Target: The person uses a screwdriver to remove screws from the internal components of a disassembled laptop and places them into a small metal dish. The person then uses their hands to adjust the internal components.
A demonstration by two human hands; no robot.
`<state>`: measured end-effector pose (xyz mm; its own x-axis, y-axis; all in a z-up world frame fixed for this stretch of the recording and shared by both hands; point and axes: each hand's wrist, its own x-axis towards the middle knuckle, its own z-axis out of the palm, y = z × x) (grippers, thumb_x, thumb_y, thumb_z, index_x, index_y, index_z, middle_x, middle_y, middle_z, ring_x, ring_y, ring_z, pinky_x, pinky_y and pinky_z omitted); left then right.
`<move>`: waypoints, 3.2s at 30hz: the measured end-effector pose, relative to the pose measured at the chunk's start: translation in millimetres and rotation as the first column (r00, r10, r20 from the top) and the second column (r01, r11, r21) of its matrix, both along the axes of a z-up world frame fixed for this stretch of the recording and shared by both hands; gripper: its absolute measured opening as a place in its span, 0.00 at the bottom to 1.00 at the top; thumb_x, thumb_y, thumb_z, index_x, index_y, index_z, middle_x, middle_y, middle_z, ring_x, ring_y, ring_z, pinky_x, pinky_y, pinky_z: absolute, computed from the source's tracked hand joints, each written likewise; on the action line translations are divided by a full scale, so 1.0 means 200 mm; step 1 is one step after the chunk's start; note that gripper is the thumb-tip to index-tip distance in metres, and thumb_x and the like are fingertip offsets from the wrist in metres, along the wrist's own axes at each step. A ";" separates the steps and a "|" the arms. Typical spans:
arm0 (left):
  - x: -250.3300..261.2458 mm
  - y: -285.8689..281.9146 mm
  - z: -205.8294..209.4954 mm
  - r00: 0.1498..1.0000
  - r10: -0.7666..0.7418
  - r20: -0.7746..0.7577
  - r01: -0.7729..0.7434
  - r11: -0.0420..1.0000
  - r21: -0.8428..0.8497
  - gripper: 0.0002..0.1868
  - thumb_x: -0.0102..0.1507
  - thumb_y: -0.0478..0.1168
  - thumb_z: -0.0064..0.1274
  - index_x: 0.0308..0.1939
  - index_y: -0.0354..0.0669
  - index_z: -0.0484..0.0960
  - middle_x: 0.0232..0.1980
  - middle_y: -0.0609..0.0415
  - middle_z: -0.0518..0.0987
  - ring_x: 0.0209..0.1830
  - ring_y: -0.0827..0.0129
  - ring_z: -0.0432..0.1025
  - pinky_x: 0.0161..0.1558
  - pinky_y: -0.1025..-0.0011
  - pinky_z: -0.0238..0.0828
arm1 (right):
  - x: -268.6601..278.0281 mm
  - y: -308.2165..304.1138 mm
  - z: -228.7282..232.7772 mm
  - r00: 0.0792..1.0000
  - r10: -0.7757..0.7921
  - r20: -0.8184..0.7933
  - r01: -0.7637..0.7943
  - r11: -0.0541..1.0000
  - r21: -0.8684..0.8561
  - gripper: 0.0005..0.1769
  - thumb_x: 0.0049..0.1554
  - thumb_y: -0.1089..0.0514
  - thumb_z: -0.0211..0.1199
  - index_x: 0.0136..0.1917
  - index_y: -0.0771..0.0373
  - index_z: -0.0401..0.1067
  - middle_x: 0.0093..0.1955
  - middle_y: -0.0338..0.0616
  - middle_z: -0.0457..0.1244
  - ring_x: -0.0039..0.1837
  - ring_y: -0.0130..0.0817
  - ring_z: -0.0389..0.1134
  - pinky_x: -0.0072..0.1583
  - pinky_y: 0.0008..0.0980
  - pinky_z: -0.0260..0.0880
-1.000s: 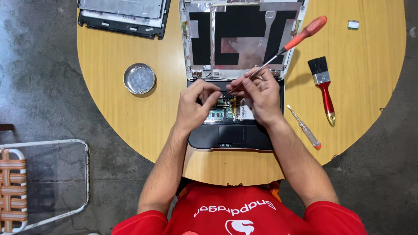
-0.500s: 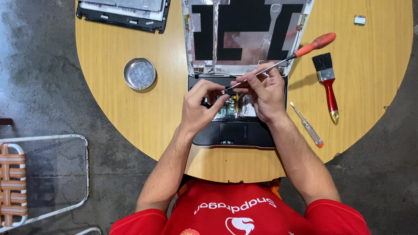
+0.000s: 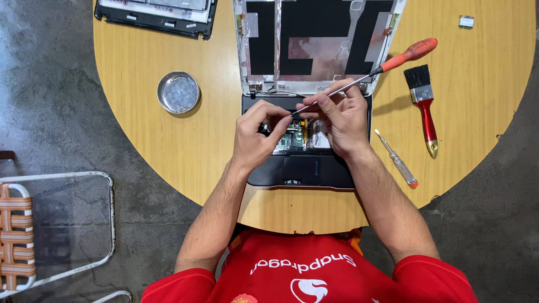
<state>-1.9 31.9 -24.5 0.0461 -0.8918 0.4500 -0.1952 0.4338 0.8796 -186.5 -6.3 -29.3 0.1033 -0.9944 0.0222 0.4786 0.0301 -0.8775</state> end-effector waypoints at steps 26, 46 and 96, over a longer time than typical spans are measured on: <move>0.03 0.01 0.01 1.000 0.018 0.010 -0.019 1.000 0.016 0.01 0.65 0.36 0.61 0.40 0.48 0.86 0.31 0.56 0.80 0.27 0.69 0.73 0.35 0.71 0.72 | -0.01 0.00 -0.04 0.999 0.017 -0.046 -0.019 0.999 -0.044 0.13 0.63 0.61 0.65 0.52 0.63 0.61 0.45 0.66 0.70 0.47 0.49 0.77 0.48 0.45 0.84; 0.92 0.11 -0.03 0.695 0.501 0.515 -0.536 0.839 -0.092 0.05 0.61 0.34 0.65 0.38 0.45 0.83 0.46 0.50 0.71 0.44 0.59 0.61 0.45 0.63 0.58 | 0.08 0.06 -0.02 0.854 -0.010 -0.520 -0.093 0.981 -0.173 0.08 0.69 0.72 0.55 0.55 0.72 0.56 0.47 0.71 0.65 0.49 0.58 0.74 0.53 0.45 0.82; 0.29 0.35 -0.14 0.918 0.294 0.264 -0.332 0.937 0.108 0.17 0.59 0.32 0.63 0.52 0.48 0.85 0.50 0.51 0.85 0.38 0.56 0.79 0.41 0.61 0.78 | 0.33 -0.06 0.10 0.797 -0.062 -0.601 -0.303 0.820 -0.485 0.10 0.63 0.69 0.67 0.58 0.69 0.77 0.41 0.52 0.72 0.42 0.38 0.75 0.46 0.34 0.77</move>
<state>55.3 102.2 -51.6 0.2410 -0.9064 0.3470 -0.5128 0.1847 0.8384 -120.4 -18.3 -9.5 0.3948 -0.8094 0.4348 -0.0863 -0.5038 -0.8595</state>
